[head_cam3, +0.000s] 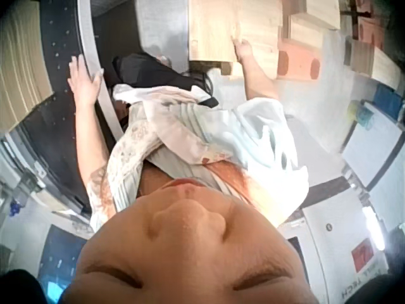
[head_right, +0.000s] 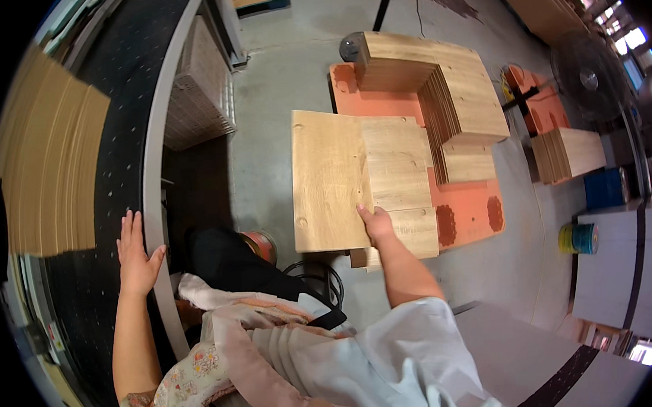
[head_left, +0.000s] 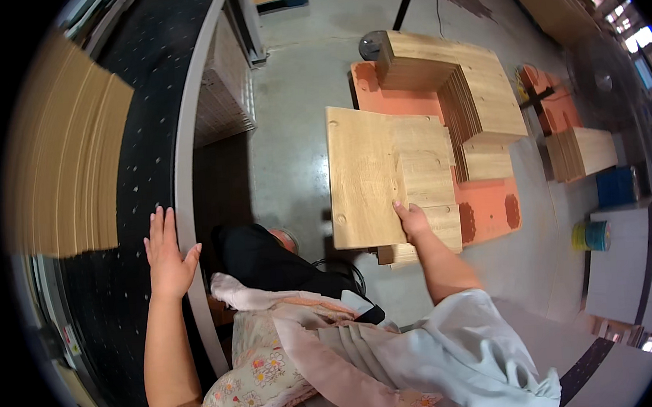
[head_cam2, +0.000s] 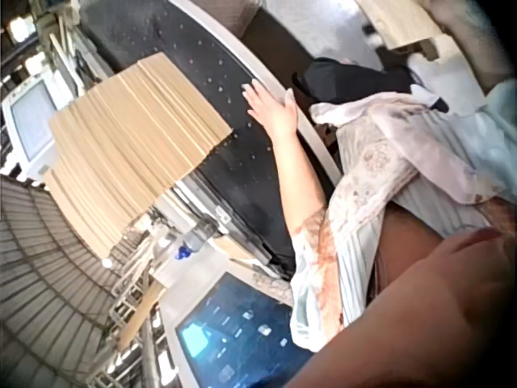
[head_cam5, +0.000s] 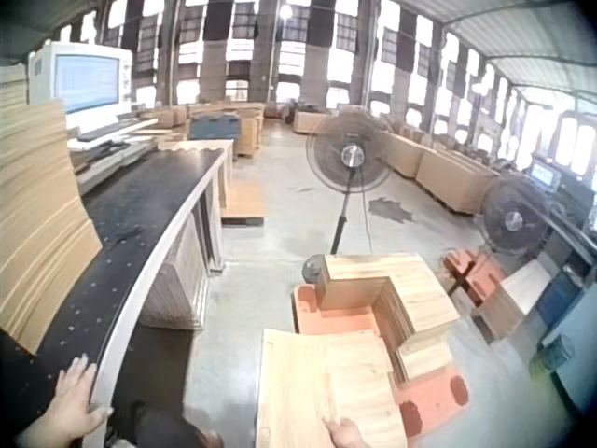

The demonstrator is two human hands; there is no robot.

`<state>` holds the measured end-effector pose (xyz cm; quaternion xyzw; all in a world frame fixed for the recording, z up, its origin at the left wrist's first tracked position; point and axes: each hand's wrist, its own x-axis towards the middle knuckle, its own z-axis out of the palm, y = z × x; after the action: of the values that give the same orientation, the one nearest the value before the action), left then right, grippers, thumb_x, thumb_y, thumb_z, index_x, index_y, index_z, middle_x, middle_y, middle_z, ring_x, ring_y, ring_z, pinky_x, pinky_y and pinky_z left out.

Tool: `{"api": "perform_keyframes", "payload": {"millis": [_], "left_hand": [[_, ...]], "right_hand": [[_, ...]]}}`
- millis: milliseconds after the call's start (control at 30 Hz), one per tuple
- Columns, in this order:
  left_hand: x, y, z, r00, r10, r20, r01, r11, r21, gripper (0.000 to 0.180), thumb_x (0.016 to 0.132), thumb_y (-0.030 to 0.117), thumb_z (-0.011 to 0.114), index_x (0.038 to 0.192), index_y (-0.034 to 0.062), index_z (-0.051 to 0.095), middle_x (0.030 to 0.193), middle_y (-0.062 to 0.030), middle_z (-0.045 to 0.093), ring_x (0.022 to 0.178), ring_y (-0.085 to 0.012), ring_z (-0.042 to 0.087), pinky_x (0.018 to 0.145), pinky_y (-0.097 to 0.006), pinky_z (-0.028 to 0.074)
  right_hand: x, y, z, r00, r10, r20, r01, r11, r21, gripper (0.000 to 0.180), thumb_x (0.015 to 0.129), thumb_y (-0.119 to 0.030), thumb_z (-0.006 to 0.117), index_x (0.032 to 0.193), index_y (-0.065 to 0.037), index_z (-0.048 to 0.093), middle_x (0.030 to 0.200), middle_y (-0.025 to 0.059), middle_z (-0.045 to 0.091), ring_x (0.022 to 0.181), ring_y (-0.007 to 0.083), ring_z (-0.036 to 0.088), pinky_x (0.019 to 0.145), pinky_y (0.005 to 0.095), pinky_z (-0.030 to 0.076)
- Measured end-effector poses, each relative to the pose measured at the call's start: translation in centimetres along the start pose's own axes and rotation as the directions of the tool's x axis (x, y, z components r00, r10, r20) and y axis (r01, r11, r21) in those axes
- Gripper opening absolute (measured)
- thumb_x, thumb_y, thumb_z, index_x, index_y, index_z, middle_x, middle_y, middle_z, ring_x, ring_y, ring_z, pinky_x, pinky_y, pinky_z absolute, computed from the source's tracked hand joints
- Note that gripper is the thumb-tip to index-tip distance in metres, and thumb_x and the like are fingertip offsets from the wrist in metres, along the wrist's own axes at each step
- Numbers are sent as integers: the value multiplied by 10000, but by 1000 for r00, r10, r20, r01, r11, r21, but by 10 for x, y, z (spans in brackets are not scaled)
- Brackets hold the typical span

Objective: The person picks up wooden boards from a stack on the floor, places them on a work surface, and organizes them by picking up and moving individual pieces.

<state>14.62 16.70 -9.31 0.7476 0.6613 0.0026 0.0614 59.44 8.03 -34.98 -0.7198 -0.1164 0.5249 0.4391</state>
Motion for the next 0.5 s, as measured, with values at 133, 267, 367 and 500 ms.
{"api": "perform_keyframes", "payload": {"millis": [133,267,367,500], "left_hand": [[26,9,13,1000,-1,-27,6,985,172,809,730,111,692,1418,110,267,1501,-139,149,1391,-314,141,1085,-538,152],[30,11,13,1000,21,-17,-16,970,243,811,710,63,700,1408,124,292,1498,-153,142,1387,-327,144,1083,-535,164],[31,14,14,1000,-7,3,6,961,277,797,693,39,710,1387,116,326,1493,-167,141,1382,-340,148,1087,-524,175],[39,20,11,1000,13,23,-19,957,291,778,683,36,715,1369,109,355,1485,-184,146,1376,-356,155,1086,-523,183]], "right_hand": [[41,23,37,942,90,-323,-13,972,234,509,856,-278,647,1100,146,507,1070,221,593,924,260,590,798,348,482],[102,7,62,777,394,-491,-82,837,541,469,886,-264,596,1153,106,491,1138,198,576,966,259,585,828,344,473],[140,-14,63,701,561,-439,-86,678,730,378,920,-239,534,1190,21,483,1169,134,571,967,233,588,790,329,501],[209,-7,25,725,574,-380,31,524,851,331,924,-167,473,1208,2,454,1205,147,533,979,261,585,815,399,511]]}}
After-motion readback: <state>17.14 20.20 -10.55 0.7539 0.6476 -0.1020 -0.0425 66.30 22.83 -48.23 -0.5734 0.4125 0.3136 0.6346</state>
